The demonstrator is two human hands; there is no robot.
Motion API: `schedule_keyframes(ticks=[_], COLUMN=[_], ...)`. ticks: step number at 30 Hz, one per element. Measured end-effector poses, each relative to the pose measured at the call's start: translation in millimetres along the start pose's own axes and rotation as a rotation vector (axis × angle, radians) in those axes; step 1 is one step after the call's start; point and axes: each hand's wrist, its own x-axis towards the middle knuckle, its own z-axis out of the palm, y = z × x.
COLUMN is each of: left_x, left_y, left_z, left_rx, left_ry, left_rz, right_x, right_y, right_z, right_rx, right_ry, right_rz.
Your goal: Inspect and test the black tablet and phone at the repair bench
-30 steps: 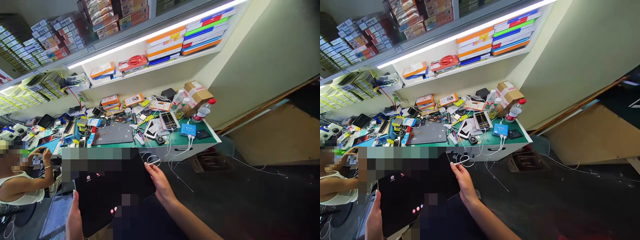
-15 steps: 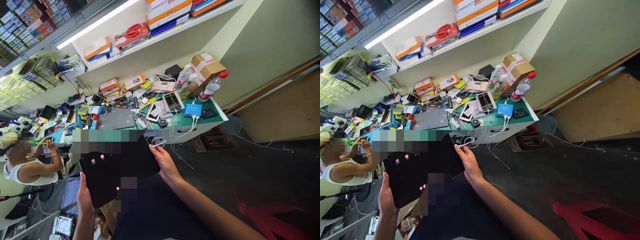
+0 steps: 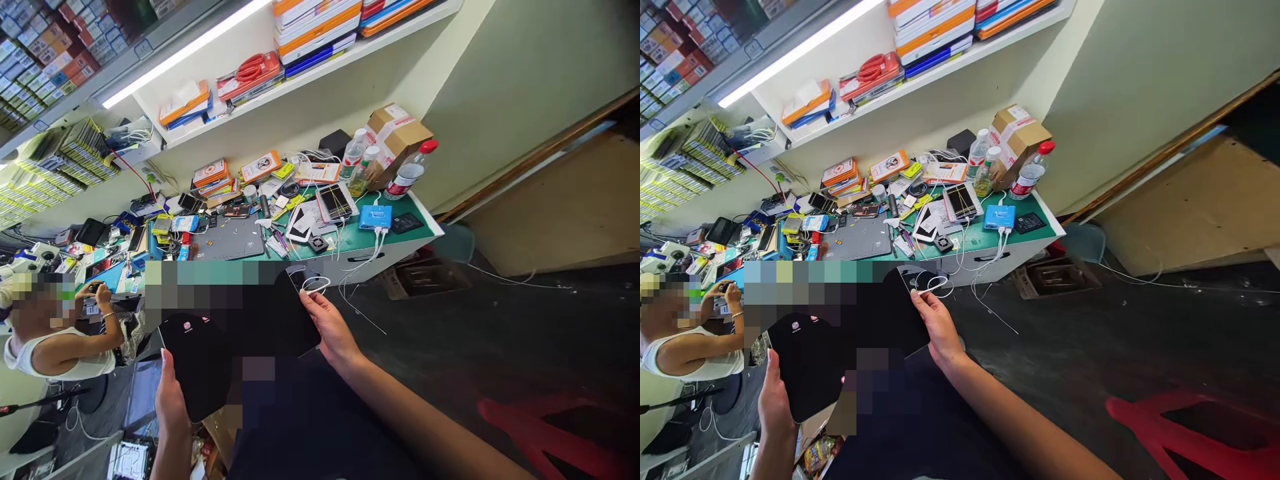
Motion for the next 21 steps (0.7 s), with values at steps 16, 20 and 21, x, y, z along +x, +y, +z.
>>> schedule_keyframes(ticks=[16, 20, 21], left_x=[-1.2, -6.1, -6.5], left_y=[-67.0, -83.5, -87.9], left_z=[99.8, 123.1, 126.8], left_rx=[0.455, 0.461, 0.471], left_ry=[-0.011, -0.075, -0.103], left_rz=[-0.086, -0.106, -0.1], right_x=[5.9, 7.7, 8.2], right_y=[-41.6, -51.8, -52.5], right_z=[-97.7, -124.3, -130.5], right_rx=[0.096, 0.153, 0.158], right_ry=[0.285, 0.31, 0.33], right_rz=[-0.102, -0.051, -0.044])
